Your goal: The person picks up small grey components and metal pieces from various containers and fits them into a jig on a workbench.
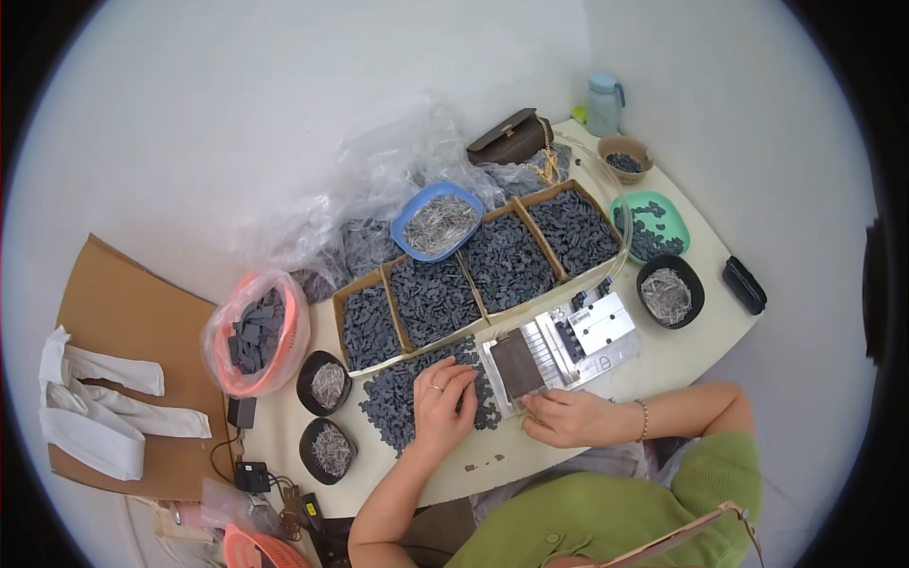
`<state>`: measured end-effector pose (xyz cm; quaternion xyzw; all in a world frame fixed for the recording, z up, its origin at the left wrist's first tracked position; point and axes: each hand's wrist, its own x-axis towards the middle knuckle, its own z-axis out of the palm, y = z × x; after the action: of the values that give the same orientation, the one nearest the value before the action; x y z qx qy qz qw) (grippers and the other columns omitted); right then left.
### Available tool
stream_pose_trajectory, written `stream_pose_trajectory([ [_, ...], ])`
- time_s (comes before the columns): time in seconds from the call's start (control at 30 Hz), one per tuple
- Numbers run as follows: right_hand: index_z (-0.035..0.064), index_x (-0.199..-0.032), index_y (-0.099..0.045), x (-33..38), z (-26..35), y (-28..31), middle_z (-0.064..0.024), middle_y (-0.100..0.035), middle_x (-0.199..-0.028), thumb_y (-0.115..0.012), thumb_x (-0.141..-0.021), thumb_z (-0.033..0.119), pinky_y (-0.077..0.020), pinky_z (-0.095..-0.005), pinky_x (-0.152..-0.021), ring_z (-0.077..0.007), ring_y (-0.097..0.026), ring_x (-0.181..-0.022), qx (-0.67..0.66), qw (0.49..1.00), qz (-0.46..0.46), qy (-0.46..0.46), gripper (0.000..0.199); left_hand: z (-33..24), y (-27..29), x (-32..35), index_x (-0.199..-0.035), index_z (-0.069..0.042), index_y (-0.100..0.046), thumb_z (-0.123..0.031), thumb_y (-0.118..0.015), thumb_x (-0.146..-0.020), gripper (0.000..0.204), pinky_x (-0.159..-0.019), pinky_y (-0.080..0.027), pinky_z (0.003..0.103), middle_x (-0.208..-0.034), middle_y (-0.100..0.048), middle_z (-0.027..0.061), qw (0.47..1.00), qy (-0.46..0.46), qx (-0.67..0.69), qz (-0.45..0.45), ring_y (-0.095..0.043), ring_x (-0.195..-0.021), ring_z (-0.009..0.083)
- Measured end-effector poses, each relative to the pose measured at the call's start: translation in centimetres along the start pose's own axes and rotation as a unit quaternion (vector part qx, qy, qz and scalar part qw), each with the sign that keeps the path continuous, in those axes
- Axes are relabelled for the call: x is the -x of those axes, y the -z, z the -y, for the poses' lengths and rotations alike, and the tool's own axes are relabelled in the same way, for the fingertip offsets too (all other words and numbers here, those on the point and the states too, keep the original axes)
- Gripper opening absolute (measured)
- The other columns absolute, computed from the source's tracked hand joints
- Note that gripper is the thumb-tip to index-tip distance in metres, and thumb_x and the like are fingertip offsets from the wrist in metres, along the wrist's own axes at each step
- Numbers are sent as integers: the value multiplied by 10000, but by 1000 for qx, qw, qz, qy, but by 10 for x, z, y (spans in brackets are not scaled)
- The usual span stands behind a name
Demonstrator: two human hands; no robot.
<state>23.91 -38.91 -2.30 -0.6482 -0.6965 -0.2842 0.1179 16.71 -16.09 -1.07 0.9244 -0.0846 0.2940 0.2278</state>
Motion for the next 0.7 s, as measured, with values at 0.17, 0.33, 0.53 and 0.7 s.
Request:
stream_pose_trajectory([
  [0.17, 30, -918, -574, -3, 0, 4, -122, -636, -907, -584, -744, 135, -477, -266, -763, -187, -589, -917, 19, 1000, -5, 18, 203, -1, 4, 4, -892, -48, -664, 38, -673, -702, 209, -849, -450, 381, -949, -653, 77, 1000, -5, -16, 2, -607, -982, 291],
  [0.33, 107, -827, -608, -11, -38, 2, -58, -654, -975, -640, -747, 192, -470, -223, -707, -149, -598, -843, -59, 992, -110, 27, 121, 0, 0, 18, -934, -31, -674, 28, -679, -712, 230, -803, -491, 369, -970, -649, 107, 998, -8, 36, 46, -624, -920, 296],
  [0.53, 19, -1196, -524, -70, -121, -24, -164, -615, -1037, -605, -867, 86, -488, -404, -809, -340, -597, -866, -239, 919, -157, -271, 345, -33, -26, 11, -994, 69, -656, -104, -678, -728, 318, -873, -518, 400, -1093, -632, 215, 987, -92, -69, 108, -622, -1022, 350],
  [0.7, 36, -1381, -369, -62, -131, -50, -209, -554, -1197, -600, -876, 104, -468, -416, -903, -346, -580, -1026, -254, 917, -76, -298, 560, -42, -41, 7, -914, 90, -653, -105, -624, -684, 303, -812, -540, 395, -1032, -645, 269, 964, -120, -187, 148, -647, -975, 355],
])
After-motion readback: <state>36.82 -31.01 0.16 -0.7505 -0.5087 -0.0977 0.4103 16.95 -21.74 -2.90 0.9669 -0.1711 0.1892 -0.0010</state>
